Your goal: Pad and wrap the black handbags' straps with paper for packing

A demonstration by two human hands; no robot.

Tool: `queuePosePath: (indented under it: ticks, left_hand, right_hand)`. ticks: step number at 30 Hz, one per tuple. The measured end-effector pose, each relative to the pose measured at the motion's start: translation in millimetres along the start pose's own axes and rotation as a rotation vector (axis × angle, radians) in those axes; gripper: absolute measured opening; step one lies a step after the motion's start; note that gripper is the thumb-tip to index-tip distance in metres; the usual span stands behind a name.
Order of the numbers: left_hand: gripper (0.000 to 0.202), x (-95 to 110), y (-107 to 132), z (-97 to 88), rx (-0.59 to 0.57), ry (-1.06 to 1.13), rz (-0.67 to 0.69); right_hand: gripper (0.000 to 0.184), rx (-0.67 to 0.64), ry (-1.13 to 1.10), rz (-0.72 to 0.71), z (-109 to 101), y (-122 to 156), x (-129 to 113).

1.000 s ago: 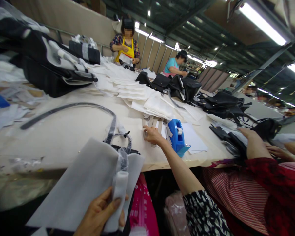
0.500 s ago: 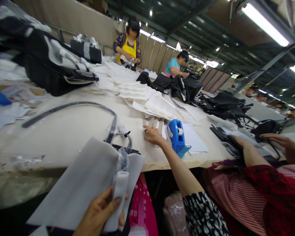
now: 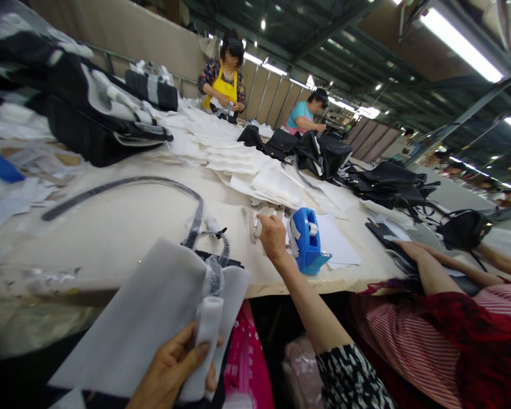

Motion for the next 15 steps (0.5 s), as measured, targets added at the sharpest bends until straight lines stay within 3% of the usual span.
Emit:
queuePosePath:
  ticks: [3,5,7,10,15]
  left_hand:
    - [0.055,1.8,1.3,0.3,0.005,-0.007,-0.002]
    - [0.057,1.5,1.3,0.6,0.008,0.002,-0.007]
    - [0.058,0.9,0.6,1.1,0.006,0.016,-0.008]
    - [0.056,1.2,-0.6,2.0,0.001,0.024,0.004]
    - [0.058,1.7,-0.5,4.1,-0.007,0.022,-0.005]
  right_hand:
    - [0.043,0.029,-0.096,-0.173,-13.0,27.4,-23.7]
    - [0.038,-0.070,-0.198,-0.332,-11.3,51.6,-38.3]
    - [0.027,-0.218,-0.273,-0.393,-3.3,73.2,-40.7]
    - [0.014,-0.276,-0.312,-0.274,2.3,83.9,-22.1]
    - [0.029,-0.062,-0.150,-0.058,-2.9,57.7,6.8]
Point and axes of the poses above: each hand's wrist, its own y-axis away from the middle knuckle, its own z-axis out of the palm, x = y × z, the point moved 9 cm from there along -y, towards the middle knuckle, and after that the axes turned 4 degrees about -y, right-handed, at the moved point
